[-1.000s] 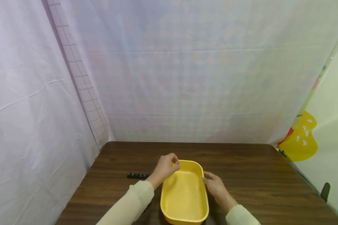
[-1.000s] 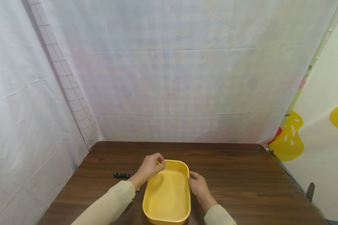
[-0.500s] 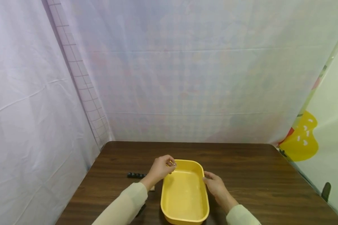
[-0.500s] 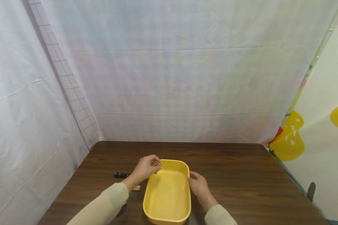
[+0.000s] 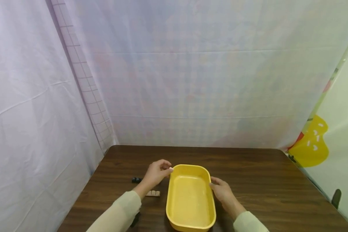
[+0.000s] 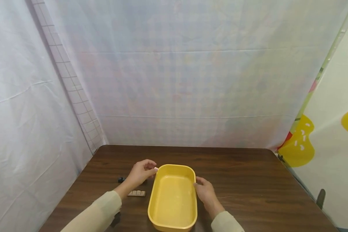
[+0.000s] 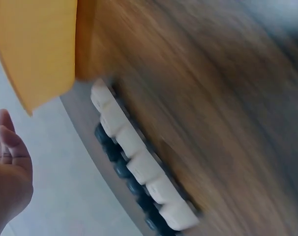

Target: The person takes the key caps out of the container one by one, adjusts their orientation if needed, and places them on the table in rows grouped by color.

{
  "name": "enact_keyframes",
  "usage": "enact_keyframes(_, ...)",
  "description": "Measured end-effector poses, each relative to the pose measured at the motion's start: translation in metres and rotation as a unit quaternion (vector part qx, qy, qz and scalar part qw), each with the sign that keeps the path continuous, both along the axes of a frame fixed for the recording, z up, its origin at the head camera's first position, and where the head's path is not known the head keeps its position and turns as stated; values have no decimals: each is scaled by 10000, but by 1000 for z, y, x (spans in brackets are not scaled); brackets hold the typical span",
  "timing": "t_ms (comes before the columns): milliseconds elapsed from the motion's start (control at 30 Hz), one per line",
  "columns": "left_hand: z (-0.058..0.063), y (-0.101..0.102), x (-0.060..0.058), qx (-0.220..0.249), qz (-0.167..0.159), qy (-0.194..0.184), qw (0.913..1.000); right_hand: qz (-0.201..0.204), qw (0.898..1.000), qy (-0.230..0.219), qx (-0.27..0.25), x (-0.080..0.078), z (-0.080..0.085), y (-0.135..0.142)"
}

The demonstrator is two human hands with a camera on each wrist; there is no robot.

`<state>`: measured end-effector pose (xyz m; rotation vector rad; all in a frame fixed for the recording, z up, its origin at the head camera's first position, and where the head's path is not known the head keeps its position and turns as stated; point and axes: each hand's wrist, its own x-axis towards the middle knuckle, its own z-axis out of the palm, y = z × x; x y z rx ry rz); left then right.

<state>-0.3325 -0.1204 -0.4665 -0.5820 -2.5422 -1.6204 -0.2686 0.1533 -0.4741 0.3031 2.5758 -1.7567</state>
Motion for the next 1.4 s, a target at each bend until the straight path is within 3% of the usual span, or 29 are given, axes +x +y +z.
enact_keyframes(167, -3, -25, 3, -198, 291, 114, 9993, 5, 10000, -20, 35, 0, 0, 0)
enact_keyframes(433, -15, -76, 10, -99, 1093, 275, 9936, -9, 10000, 40, 19, -1, -1, 0)
enact_keyframes(667, -31, -126, 22, -575, 1457, -36, 9876, -4, 10000, 79, 8, -1, -2, 0)
enact_keyframes(800, -41, -144, 27, -1049, 1345, -174, 9852, -21, 9999, 113, -19, -1, -2, 0)
enact_keyframes(900, -47, -152, 28, -1317, 1083, -242, 9851, -14, 9999, 134, 20, -1, -2, 0)
enact_keyframes(1167, -54, -153, 29, -1153, 278, -19, 9929, -26, 9998, 185, 16, -1, -2, -1)
enact_keyframes(1400, -57, -147, 30, -1218, 218, -187, 9921, -15, 9998, 202, 63, -1, -2, -1)
